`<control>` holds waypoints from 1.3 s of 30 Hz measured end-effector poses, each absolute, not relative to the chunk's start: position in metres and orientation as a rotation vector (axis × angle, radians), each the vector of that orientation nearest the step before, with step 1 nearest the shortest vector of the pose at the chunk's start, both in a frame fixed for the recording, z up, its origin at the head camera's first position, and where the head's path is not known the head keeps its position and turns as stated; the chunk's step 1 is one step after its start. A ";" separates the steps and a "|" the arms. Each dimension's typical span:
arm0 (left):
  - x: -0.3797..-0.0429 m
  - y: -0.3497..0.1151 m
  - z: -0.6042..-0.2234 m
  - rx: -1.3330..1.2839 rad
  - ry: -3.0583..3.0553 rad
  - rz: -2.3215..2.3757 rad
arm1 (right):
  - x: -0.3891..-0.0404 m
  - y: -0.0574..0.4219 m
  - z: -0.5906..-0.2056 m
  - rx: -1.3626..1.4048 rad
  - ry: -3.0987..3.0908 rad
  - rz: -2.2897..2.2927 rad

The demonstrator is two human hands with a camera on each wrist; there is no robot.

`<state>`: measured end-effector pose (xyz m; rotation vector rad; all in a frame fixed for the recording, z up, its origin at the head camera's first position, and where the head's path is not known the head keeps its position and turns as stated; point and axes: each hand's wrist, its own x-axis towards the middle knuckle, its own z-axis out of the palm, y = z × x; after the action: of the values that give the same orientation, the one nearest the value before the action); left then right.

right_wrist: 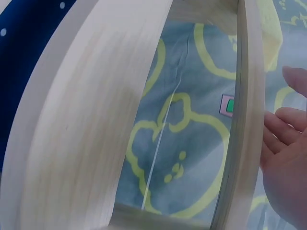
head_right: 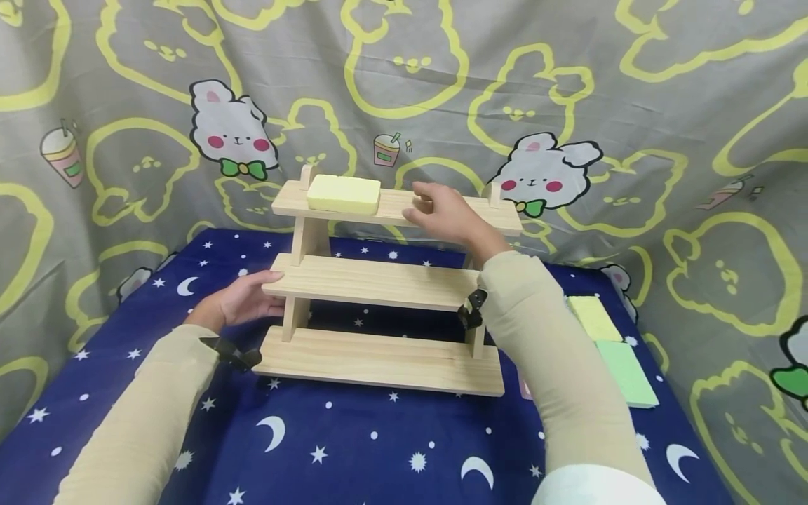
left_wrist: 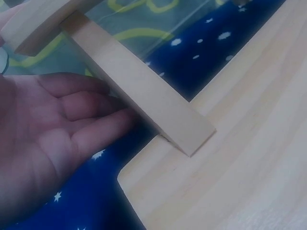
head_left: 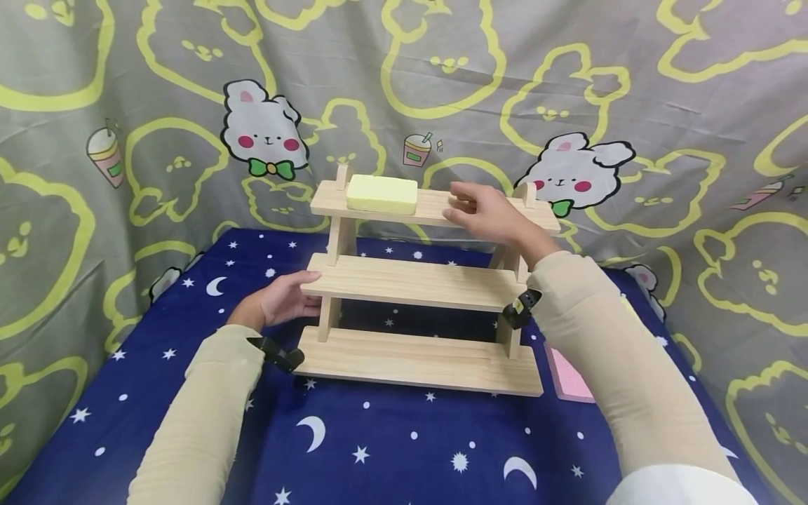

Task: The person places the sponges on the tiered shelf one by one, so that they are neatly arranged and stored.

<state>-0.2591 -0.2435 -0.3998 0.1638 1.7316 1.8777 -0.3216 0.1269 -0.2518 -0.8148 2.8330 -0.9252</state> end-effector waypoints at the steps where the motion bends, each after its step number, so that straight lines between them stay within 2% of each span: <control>1: -0.259 -0.243 -0.400 0.166 1.732 1.878 | -0.321 0.130 -0.252 -0.802 2.838 -0.925; 33: -0.259 -0.244 -0.401 0.187 1.720 1.882 | -0.264 0.249 -0.269 -0.550 3.096 -1.086; 39: -0.258 -0.244 -0.401 0.187 1.726 1.884 | -0.252 0.268 -0.283 -0.447 3.120 -1.090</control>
<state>-0.2580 -0.2440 -0.4008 0.1873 1.7260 1.8843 -0.2515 0.2678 -0.2834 -0.4467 3.1196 -1.0902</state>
